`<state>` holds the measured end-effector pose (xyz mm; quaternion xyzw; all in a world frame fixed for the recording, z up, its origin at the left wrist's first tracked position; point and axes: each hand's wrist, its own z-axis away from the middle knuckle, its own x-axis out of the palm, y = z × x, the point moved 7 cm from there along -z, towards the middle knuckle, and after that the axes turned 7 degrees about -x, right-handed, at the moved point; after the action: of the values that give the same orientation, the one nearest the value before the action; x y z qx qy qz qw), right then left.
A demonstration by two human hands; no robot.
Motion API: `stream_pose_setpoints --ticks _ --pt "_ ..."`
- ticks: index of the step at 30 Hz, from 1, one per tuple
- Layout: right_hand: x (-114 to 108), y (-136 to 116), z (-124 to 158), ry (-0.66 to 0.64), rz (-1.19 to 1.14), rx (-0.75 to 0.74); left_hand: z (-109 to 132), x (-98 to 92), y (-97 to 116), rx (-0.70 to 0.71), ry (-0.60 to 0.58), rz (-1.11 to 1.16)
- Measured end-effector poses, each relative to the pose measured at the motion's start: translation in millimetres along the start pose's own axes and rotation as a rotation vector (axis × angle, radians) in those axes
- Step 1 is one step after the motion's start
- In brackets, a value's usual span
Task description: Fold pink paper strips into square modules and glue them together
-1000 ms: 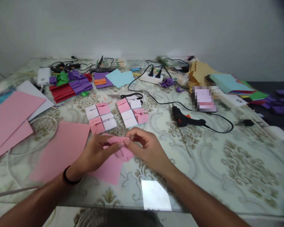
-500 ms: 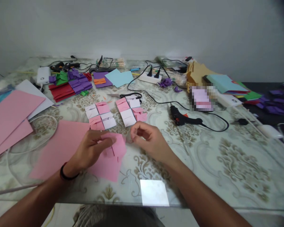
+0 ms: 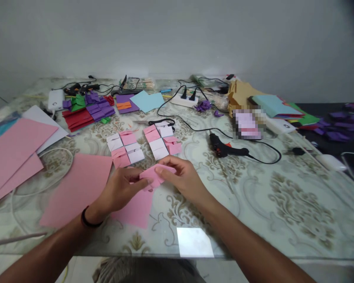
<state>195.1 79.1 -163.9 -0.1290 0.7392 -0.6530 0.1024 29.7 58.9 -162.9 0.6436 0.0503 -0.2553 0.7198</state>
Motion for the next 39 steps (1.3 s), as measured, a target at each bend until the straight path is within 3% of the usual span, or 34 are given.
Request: stream_pose_setpoints --ticks 3,6,13,18,24,33,36,39 --pt "-1 1 0 0.011 -0.034 0.001 -1 1.3 -5 -0.058 -0.051 0.08" --pt "2 1 1 -0.023 -0.021 -0.013 0 1.1 0 -0.01 -0.061 0.025" --pt "7 1 3 -0.043 0.011 -0.001 3 -1.7 1 0.032 0.054 0.026" --pt "9 5 4 -0.081 0.034 0.042 2 0.5 -4 0.044 0.005 0.148" --pt "15 8 6 -0.111 -0.024 0.039 6 0.2 5 0.069 -0.021 0.097" --pt "14 7 4 -0.131 -0.064 0.09 10 -6.9 6 0.1 0.108 0.065" --pt "13 3 4 -0.134 -0.02 0.047 7 -6.6 2 0.065 0.087 0.104" --pt "14 1 4 -0.132 -0.01 0.003 6 0.6 4 0.068 -0.01 0.082"
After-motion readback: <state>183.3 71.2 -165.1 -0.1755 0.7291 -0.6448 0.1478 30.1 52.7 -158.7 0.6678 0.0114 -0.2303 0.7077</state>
